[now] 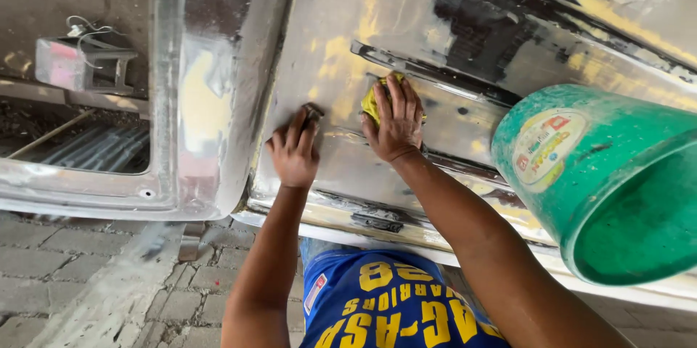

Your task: Sanding the metal surface of a pickup truck bed using sandpaper and water to prepare it for painting.

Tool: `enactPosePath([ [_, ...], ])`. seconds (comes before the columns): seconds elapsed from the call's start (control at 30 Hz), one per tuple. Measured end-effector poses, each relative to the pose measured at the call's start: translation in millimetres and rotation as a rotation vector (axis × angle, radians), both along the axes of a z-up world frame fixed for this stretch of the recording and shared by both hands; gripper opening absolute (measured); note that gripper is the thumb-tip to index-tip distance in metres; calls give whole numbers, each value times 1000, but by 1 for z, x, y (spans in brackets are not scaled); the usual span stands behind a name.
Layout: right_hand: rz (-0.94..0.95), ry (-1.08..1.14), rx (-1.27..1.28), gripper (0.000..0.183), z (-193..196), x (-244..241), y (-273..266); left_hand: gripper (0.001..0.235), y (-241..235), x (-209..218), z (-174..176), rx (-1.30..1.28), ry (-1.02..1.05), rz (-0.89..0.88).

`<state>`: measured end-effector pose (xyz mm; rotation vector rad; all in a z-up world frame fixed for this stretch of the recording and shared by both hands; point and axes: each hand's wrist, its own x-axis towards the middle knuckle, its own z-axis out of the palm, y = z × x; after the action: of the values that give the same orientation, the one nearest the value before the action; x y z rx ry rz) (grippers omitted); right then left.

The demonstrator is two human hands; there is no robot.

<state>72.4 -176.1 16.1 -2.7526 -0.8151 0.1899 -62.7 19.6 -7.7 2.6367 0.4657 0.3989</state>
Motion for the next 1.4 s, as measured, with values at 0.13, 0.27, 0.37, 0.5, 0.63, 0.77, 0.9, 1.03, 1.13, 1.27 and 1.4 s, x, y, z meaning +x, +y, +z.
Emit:
enactPosePath([
  [0.13, 11, -7, 16, 68, -2, 0, 6, 35, 9, 71, -2, 35, -2, -17],
  [0.27, 5, 3, -23, 69, 0, -4, 0, 33, 16, 155, 3, 40, -24, 3],
  [0.37, 15, 6, -16, 68, 3, -2, 5, 29, 15, 129, 7, 16, -48, 7],
  [0.5, 0, -16, 29, 69, 1, 2, 5, 35, -2, 31, -9, 20, -15, 34],
  [0.63, 17, 12, 14, 70, -1, -2, 10, 26, 11, 61, -13, 11, 31, 29],
  [0.77, 2, -11, -5, 69, 2, -1, 0, 28, 30, 172, -11, 75, 4, 5],
  [0.9, 18, 10, -14, 68, 3, 2, 7, 35, 41, 147, -8, 124, 43, -7],
  [1.03, -1, -6, -21, 69, 1, 4, 3, 27, 25, 33, -4, 97, -39, 33],
  [1.13, 23, -1, 26, 69, 2, 0, 3, 14, 28, 33, -19, 110, 50, 56],
  [1.27, 16, 31, -26, 70, 1, 1, 1, 37, 39, 153, -17, 132, 0, 12],
  [1.4, 17, -3, 25, 67, 3, 1, 4, 43, 43, 169, 4, 68, 21, -29],
])
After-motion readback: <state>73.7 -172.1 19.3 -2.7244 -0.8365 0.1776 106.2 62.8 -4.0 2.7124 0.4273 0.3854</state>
